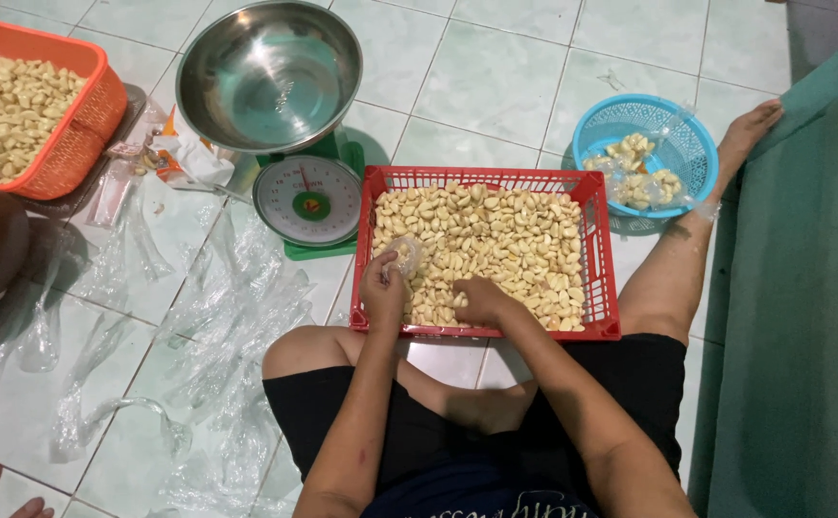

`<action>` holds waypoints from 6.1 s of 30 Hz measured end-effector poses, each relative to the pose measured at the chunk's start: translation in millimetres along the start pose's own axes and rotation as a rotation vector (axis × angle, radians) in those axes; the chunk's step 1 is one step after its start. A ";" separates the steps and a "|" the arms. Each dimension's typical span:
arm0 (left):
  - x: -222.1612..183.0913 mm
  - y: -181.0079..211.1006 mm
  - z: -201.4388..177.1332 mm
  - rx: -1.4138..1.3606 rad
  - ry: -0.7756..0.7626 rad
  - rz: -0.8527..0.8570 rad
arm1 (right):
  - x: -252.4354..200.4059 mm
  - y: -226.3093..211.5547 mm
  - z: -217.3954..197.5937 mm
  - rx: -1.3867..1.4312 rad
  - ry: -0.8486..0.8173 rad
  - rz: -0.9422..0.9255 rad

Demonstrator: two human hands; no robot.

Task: Packaging peeled garlic cloves into small plastic bags from a large crate while sitting on the floor.

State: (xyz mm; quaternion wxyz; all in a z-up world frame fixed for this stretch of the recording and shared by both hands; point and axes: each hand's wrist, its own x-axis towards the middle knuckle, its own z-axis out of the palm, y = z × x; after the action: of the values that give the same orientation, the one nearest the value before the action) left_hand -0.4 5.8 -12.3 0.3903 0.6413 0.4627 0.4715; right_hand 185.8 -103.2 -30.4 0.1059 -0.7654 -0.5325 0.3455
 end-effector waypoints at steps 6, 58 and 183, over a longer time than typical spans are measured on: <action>-4.4 1.9 4.6 0.106 0.038 0.120 | -34.7 -7.5 -31.5 1.037 0.031 0.124; -30.6 43.2 58.5 0.237 -0.444 0.006 | -33.3 -71.3 -61.1 1.534 0.742 -0.470; -30.9 2.5 31.9 -0.123 -0.266 -0.011 | -3.2 7.5 7.1 -0.145 -0.104 0.047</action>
State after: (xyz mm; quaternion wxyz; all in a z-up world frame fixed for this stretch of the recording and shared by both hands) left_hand 27.0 -26.7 -25.5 0.4894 0.6704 0.3807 0.4075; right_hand 186.2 -110.6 -38.3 0.0143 -0.7645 -0.5428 0.3475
